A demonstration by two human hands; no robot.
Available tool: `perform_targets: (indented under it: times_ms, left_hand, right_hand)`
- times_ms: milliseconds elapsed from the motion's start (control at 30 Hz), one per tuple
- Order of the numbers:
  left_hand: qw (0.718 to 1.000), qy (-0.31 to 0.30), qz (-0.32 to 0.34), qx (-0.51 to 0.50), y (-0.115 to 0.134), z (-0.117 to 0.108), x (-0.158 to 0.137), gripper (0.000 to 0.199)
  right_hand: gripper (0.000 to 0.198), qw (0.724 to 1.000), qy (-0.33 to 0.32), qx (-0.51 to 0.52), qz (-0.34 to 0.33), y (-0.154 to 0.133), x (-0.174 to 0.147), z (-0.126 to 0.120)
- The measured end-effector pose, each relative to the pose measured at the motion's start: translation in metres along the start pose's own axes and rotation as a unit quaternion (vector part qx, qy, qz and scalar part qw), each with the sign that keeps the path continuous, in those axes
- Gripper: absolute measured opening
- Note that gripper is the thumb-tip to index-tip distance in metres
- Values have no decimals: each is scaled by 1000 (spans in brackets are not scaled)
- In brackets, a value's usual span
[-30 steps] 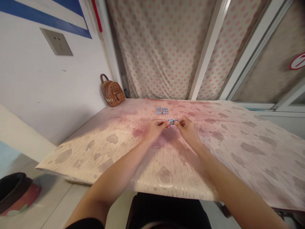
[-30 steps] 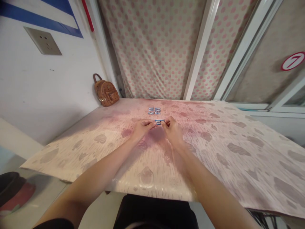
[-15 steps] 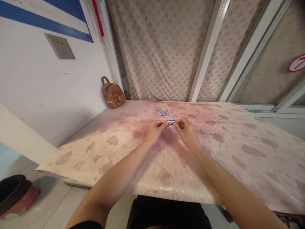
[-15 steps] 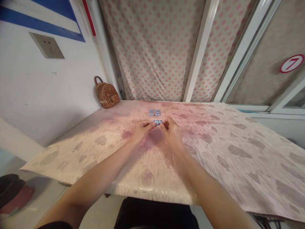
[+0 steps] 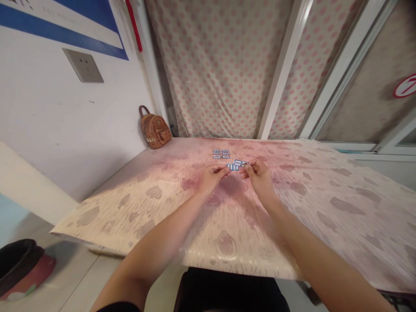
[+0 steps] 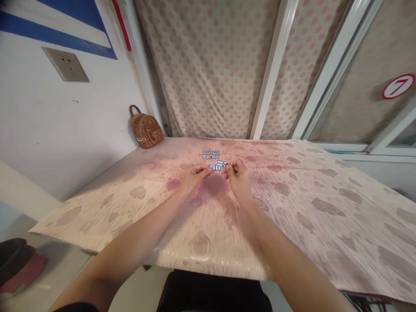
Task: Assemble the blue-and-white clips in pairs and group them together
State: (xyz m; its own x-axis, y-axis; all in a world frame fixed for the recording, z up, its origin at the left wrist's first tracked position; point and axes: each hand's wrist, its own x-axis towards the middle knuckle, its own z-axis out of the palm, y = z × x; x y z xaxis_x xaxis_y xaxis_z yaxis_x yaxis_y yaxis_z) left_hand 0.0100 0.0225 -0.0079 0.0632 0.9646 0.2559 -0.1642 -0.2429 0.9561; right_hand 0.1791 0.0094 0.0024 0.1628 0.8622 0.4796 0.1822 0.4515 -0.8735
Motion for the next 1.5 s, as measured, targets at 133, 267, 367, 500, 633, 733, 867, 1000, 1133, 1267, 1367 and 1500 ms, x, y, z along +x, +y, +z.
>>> perform_targets:
  times_ms: [133, 267, 367, 500, 633, 733, 867, 1000, 1133, 1267, 1367, 1500]
  left_hand:
    - [1000, -5, -3, -13, 0, 0, 1, 19]
    - [1000, -15, -1, -26, 2, 1, 2, 21]
    - [1000, -12, 6, -11, 3, 1, 2, 20]
    - [999, 6, 31, 25, 2, 1, 1, 16]
    - [998, 7, 48, 31, 1, 2, 1, 14]
    - [998, 18, 52, 34, 0, 3, 1, 13]
    - [996, 31, 62, 48, 2, 3, 1, 11]
    - [996, 35, 69, 42, 4, 4, -1, 11]
    - [995, 50, 84, 34, 3, 6, -2, 11]
    - [995, 47, 82, 19, 3, 7, -2, 11]
    - [996, 44, 74, 20, 5, 8, -3, 11]
    - [997, 42, 65, 15, 7, 8, -4, 12]
  right_hand:
    - [23, 999, 48, -10, -4, 7, 7, -8]
    - [19, 1000, 9, -7, 11, 11, 10, -9]
    - [17, 999, -33, 1, 28, 11, 10, -8]
    - [17, 997, -62, 14, 44, 10, 10, -7]
    - [19, 995, -89, 20, 40, 9, 10, -7]
    - [22, 994, -101, 19, 37, 7, 10, -6]
    - [25, 993, -108, 26, 32, 4, 9, -3]
    - [26, 992, -116, 36, 23, 4, 8, -1]
    - [25, 993, -111, 50, 9, 6, 7, -1]
    - [22, 992, -114, 48, 2, 6, 7, 0]
    - [23, 993, -108, 38, 2, 5, 6, 0]
    - [32, 994, -106, 27, 10, -1, 5, 0]
